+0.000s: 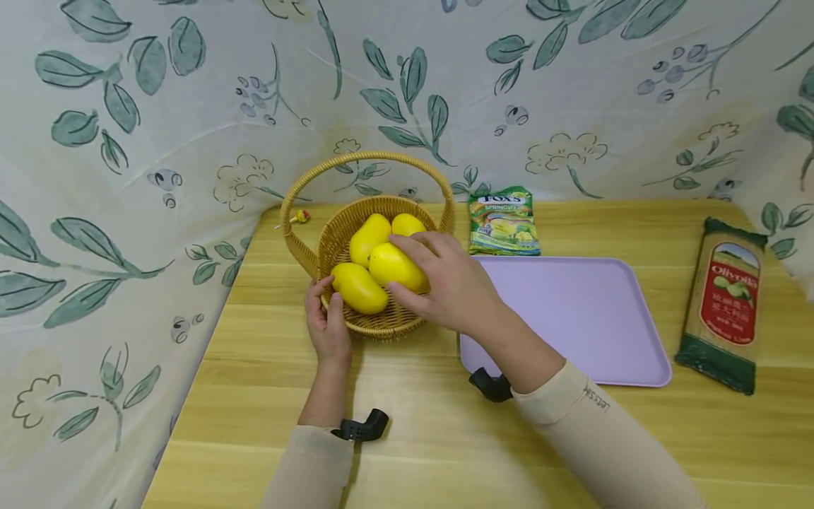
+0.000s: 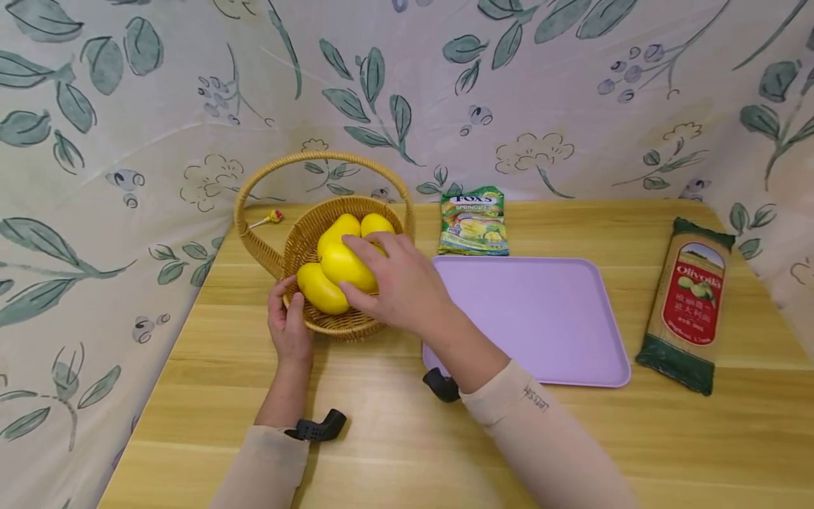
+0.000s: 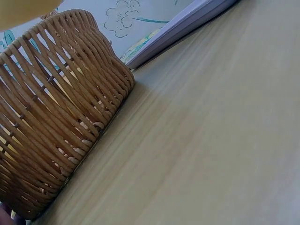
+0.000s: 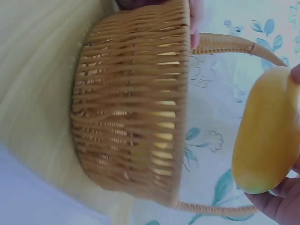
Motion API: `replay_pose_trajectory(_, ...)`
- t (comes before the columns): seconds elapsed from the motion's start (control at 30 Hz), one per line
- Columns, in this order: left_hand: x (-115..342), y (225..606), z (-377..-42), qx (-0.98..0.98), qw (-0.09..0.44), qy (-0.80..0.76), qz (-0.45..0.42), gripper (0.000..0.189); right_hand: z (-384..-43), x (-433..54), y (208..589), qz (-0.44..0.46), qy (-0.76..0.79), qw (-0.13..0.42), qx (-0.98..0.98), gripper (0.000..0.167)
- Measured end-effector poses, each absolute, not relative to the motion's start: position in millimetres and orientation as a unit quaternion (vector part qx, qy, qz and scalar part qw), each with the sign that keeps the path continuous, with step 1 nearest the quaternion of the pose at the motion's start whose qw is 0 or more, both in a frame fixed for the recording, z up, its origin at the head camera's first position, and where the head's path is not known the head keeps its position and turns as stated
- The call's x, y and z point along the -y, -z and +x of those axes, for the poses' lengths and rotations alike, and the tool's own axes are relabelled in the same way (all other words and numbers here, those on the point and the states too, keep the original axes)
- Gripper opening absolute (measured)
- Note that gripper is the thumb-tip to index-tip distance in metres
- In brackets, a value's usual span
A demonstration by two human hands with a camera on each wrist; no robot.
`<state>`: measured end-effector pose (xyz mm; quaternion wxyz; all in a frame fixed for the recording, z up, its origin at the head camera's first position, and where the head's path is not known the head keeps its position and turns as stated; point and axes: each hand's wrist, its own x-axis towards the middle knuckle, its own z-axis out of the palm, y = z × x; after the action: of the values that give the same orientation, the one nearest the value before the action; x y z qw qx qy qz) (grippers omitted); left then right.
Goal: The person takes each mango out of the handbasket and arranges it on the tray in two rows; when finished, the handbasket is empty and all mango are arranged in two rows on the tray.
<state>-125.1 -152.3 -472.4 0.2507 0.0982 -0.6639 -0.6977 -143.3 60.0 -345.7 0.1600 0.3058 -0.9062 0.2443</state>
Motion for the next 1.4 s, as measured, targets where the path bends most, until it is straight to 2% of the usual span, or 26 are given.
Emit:
replay_pose_trajectory(0.33, 152.2, 471.9, -125.4, 0.664, 0.251, 0.697, 0.099, 0.033, -113.4, -106.5, 359.8, 0.297, -0.237, 0.141, 0.914, 0.056)
replay_pose_trajectory(0.67, 152.3, 471.0, -124.1, 0.668, 0.252, 0.694, 0.098, 0.032, -107.7, -144.1, 386.0, 0.186, -0.297, 0.081, 0.933, 0.051)
replay_pose_trajectory(0.77, 151.8, 470.9, -123.5, 0.670, 0.252, 0.692, 0.096, 0.033, -111.1, -150.2, 389.4, 0.145, -0.319, 0.051, 0.935, 0.058)
replay_pose_trajectory(0.97, 151.7, 470.3, -124.2, 0.669, 0.253, 0.692, 0.091, 0.032, -120.2, -155.4, 391.9, 0.093, -0.342, 0.019, 0.935, 0.091)
replay_pose_trajectory(1.4, 152.1, 473.2, -125.2, 0.664, 0.255, 0.697, 0.094, 0.032, -149.7, -149.2, 379.7, 0.004, -0.464, 0.007, 0.886, 0.093)
